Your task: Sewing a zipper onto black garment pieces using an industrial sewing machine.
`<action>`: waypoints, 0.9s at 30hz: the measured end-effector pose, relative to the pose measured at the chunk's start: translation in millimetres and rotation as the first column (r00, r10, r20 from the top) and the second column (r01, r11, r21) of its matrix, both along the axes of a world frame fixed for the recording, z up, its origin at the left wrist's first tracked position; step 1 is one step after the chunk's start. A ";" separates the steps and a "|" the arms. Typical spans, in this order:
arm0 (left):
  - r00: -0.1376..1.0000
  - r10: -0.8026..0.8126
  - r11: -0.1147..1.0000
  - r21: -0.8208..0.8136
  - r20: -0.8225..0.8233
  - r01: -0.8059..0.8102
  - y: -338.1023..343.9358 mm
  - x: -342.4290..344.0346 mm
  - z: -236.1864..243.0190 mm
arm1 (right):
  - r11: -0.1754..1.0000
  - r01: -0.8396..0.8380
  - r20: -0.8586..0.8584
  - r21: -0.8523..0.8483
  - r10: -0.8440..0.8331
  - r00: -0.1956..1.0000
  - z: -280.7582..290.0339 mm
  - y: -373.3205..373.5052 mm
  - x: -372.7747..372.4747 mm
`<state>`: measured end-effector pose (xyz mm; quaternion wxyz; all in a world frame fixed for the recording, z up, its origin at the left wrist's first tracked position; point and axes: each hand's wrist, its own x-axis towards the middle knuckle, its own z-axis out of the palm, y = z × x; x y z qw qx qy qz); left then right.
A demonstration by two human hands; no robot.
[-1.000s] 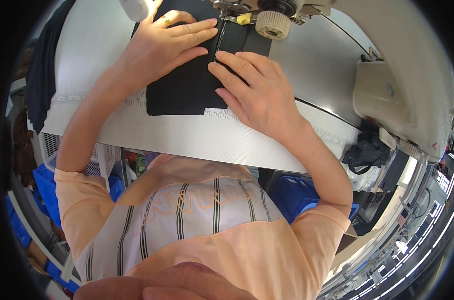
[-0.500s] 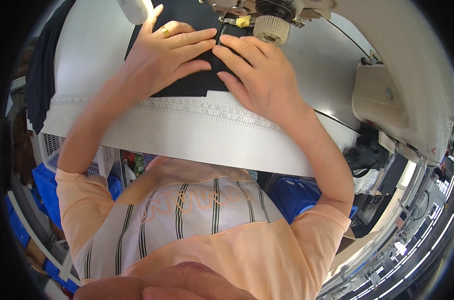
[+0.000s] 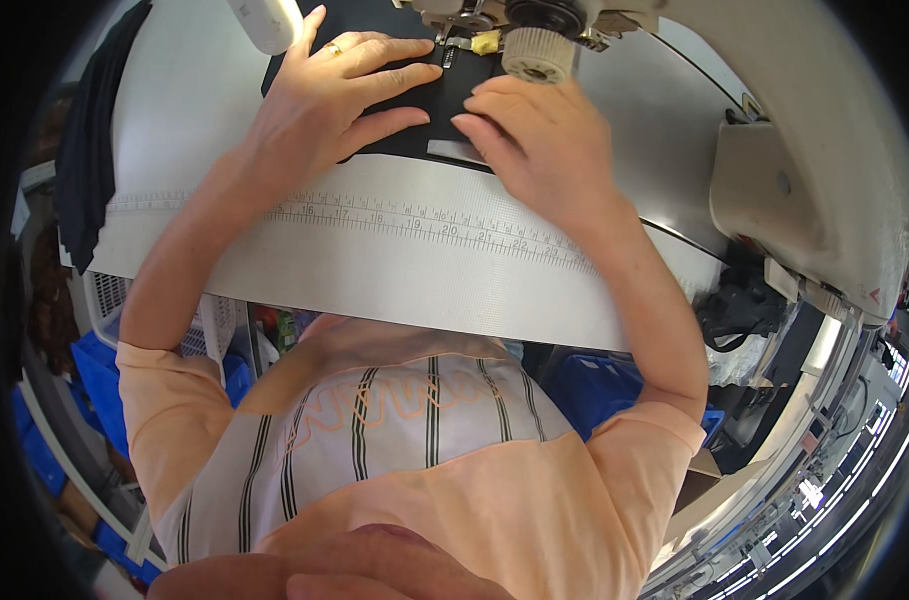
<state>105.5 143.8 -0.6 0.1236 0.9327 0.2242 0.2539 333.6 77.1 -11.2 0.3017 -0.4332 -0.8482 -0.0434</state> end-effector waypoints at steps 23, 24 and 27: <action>0.997 -0.008 0.998 0.068 0.071 0.004 8.4 2.9 -6.3 | 0.987 0.151 0.082 -0.063 -0.145 0.986 -6.3 4.5 -10.8; 0.998 -0.016 0.997 0.077 0.061 0.011 10.0 3.5 -4.1 | 0.982 0.160 0.069 -0.101 -0.153 0.986 -5.0 4.7 -11.3; 0.999 0.034 0.996 0.082 0.012 -0.035 5.3 2.0 1.1 | 0.977 0.170 0.073 -0.126 -0.162 0.984 -3.3 4.1 -11.9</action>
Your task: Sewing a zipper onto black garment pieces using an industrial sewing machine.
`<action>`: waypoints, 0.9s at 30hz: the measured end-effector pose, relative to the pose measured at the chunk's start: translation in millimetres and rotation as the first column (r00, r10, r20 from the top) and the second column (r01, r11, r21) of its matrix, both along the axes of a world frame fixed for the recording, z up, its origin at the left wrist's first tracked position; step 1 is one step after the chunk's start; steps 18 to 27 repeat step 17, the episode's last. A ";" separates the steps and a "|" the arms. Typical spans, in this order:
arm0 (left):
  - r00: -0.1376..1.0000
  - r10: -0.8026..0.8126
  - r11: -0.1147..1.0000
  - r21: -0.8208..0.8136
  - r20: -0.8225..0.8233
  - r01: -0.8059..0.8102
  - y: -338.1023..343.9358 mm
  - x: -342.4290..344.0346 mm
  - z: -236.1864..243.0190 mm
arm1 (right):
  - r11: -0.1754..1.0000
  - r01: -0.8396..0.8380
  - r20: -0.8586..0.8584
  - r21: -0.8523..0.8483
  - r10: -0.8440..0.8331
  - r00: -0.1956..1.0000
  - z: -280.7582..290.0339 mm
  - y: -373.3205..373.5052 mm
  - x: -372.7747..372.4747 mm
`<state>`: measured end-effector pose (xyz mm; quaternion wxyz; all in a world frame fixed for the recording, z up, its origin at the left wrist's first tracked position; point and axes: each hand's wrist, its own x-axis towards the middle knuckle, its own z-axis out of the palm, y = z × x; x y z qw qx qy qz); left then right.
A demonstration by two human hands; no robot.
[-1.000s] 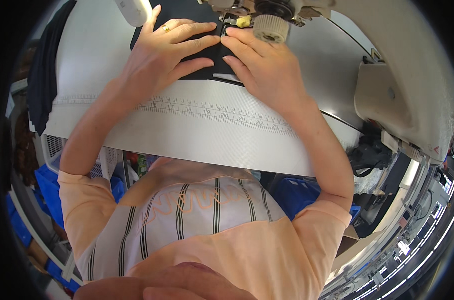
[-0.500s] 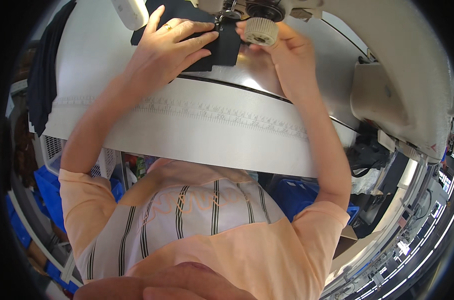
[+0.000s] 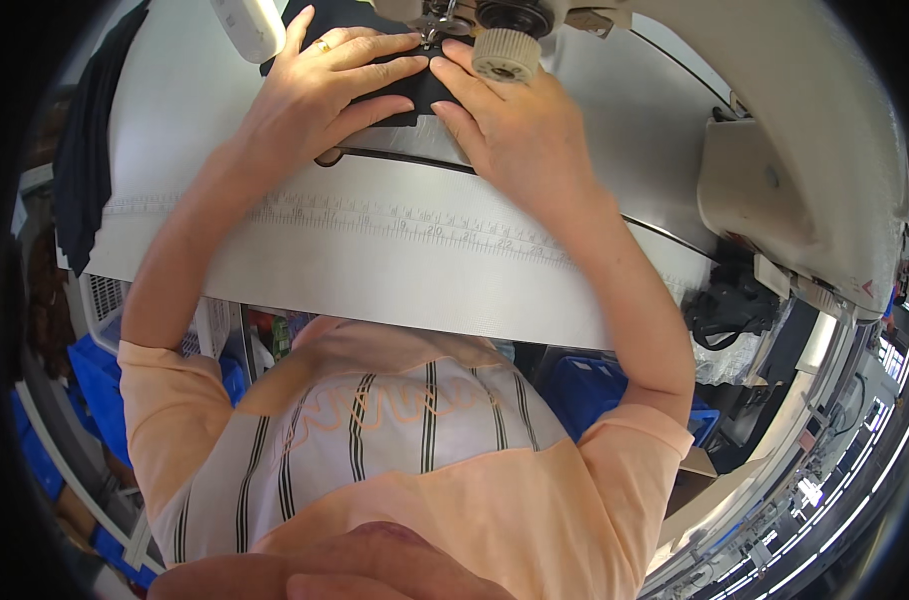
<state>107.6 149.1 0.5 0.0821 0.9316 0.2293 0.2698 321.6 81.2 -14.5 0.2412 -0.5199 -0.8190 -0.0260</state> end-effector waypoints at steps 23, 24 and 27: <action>0.998 0.055 0.996 0.077 -0.034 -0.053 12.3 -0.8 -35.1 | 0.978 -0.040 0.059 0.204 0.028 0.998 71.6 -63.8 23.4; 0.998 0.055 0.996 0.077 -0.034 -0.053 12.3 -0.8 -35.1 | 0.978 -0.040 0.059 0.204 0.028 0.998 71.6 -63.8 23.4; 0.998 0.055 0.996 0.077 -0.034 -0.053 12.3 -0.8 -35.1 | 0.978 -0.040 0.059 0.204 0.028 0.998 71.6 -63.8 23.4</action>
